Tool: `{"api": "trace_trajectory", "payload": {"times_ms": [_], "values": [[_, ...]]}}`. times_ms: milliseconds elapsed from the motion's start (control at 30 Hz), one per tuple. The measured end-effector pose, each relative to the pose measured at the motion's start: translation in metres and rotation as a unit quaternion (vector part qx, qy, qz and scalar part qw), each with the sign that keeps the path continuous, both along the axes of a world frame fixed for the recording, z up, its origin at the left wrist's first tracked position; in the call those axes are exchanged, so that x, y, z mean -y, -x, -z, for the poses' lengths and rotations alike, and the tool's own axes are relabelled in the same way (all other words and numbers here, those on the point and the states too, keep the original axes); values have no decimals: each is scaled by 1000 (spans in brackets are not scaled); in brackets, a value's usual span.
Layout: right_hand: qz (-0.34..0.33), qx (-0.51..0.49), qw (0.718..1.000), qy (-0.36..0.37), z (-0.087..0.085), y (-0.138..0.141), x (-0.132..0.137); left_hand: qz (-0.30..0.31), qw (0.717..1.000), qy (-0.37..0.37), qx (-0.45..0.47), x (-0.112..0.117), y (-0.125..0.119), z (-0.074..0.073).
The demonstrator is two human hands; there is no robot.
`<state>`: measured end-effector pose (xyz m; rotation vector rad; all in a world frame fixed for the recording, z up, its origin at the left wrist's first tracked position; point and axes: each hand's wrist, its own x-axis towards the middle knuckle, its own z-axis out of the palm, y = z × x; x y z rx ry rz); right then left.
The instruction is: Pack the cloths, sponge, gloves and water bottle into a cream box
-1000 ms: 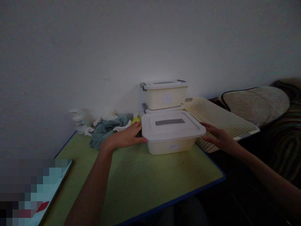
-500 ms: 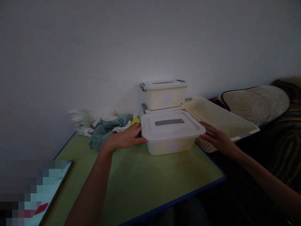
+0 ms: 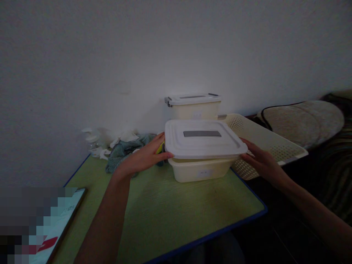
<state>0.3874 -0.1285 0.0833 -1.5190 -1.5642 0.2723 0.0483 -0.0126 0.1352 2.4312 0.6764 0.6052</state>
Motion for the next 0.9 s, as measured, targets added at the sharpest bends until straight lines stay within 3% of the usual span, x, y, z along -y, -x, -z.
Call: {"api": "trace_trajectory", "payload": {"times_ms": [233, 467, 733, 900], "values": [[-33, -31, 998, -34, -26, 1, -1, -23, 998, -3, 63, 11, -7, -6], [-149, -88, 982, -72, -57, -1, -13, -24, 995, -29, 90, 2, -16, -13], [-76, -211, 972, -71, -81, 0, -50, -55, 994, -69, 64, -19, -31, -43], [-46, -234, 969, -63, -93, -2, -92, -42, 987, -135, 75, -54, -45, -48]]}}
